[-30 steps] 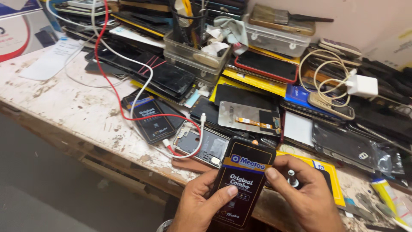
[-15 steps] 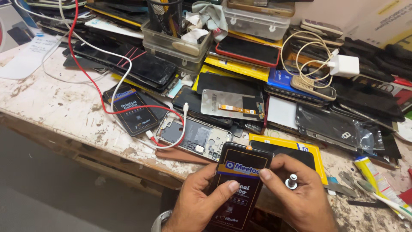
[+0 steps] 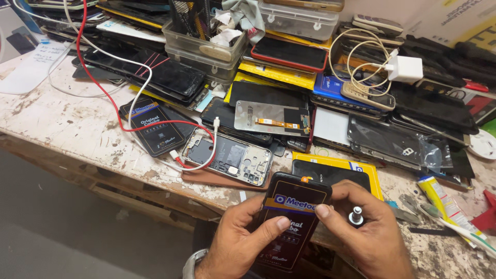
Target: The person uses a thin metal tool to scrape residue from the edges of a phone frame, applies adhesive from a tube to the perimeter of the frame, and then uses a screwdriver to secure internal components.
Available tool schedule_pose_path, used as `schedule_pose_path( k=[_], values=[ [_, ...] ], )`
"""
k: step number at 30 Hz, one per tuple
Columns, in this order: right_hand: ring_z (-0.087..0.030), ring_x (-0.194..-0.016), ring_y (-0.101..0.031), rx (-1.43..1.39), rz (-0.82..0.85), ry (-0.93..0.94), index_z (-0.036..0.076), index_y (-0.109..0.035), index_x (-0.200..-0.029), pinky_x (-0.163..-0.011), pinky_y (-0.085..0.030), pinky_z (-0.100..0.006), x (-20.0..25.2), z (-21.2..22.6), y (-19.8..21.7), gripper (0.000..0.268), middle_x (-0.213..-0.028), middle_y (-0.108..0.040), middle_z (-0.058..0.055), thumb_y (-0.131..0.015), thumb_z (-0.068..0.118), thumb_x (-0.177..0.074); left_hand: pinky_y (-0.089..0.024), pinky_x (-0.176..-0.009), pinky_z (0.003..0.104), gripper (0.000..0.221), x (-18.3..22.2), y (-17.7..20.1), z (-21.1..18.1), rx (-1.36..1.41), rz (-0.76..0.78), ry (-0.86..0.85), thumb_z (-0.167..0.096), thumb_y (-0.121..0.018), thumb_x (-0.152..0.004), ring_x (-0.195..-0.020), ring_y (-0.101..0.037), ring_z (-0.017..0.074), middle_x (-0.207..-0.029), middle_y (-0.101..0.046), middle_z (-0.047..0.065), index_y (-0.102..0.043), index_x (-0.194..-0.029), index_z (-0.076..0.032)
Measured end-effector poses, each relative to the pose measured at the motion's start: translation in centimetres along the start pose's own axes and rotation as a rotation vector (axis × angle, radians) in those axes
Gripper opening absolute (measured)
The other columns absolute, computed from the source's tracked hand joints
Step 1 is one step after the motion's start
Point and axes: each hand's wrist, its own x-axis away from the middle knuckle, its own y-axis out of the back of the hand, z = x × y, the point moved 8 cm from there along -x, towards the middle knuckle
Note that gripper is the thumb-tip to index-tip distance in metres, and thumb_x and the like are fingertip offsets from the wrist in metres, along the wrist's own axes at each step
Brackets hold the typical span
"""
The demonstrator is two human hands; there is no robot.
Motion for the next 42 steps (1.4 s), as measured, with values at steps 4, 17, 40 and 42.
schedule_pose_path(
  k=[4, 17, 40, 42],
  values=[
    [-0.011, -0.077, -0.053, -0.006, -0.055, -0.095, 0.000, -0.075, -0.093, -0.068, -0.042, -0.025, 0.1, 0.1, 0.4, 0.010, -0.087, -0.066, -0.003, -0.075, 0.006, -0.085, -0.055, -0.097, 0.030, 0.036, 0.2, -0.4, -0.2, 0.017, 0.005, -0.003, -0.008, -0.065, -0.098, -0.107, -0.068, 0.0112, -0.115, -0.075, 0.007, -0.065, -0.133, 0.002],
    [-0.013, -0.085, -0.068, 0.060, 0.073, 0.020, 0.001, -0.079, -0.091, -0.075, -0.051, -0.026, -0.3, 3.6, 0.0, 0.011, -0.089, -0.072, -0.005, -0.074, 0.010, -0.086, -0.061, -0.077, 0.027, 0.027, 0.9, -1.6, -2.3, -0.447, 0.057, -0.063, -0.016, -0.070, -0.097, -0.085, -0.074, 0.0080, -0.093, -0.081, 0.008, -0.073, -0.119, -0.001],
    [-0.014, -0.087, -0.067, -0.104, 0.065, -0.121, -0.003, -0.078, -0.091, -0.079, -0.050, -0.026, 1.9, -0.3, -0.6, 0.013, -0.091, -0.072, -0.007, -0.076, 0.008, -0.084, -0.061, -0.081, 0.028, 0.027, 1.8, -1.3, 0.1, -0.460, 0.039, -0.053, -0.017, -0.072, -0.096, -0.090, -0.076, 0.0096, -0.097, -0.082, 0.009, -0.073, -0.118, 0.000],
    [-0.013, -0.085, -0.066, -0.085, 0.055, -0.130, -0.002, -0.078, -0.091, -0.076, -0.049, -0.026, 2.2, -0.6, -0.5, 0.012, -0.090, -0.072, -0.007, -0.076, 0.008, -0.084, -0.061, -0.082, 0.029, 0.028, 1.9, -1.4, 0.4, -0.428, 0.048, -0.029, -0.016, -0.071, -0.096, -0.092, -0.074, 0.0092, -0.099, -0.082, 0.009, -0.073, -0.119, 0.000]
  ],
)
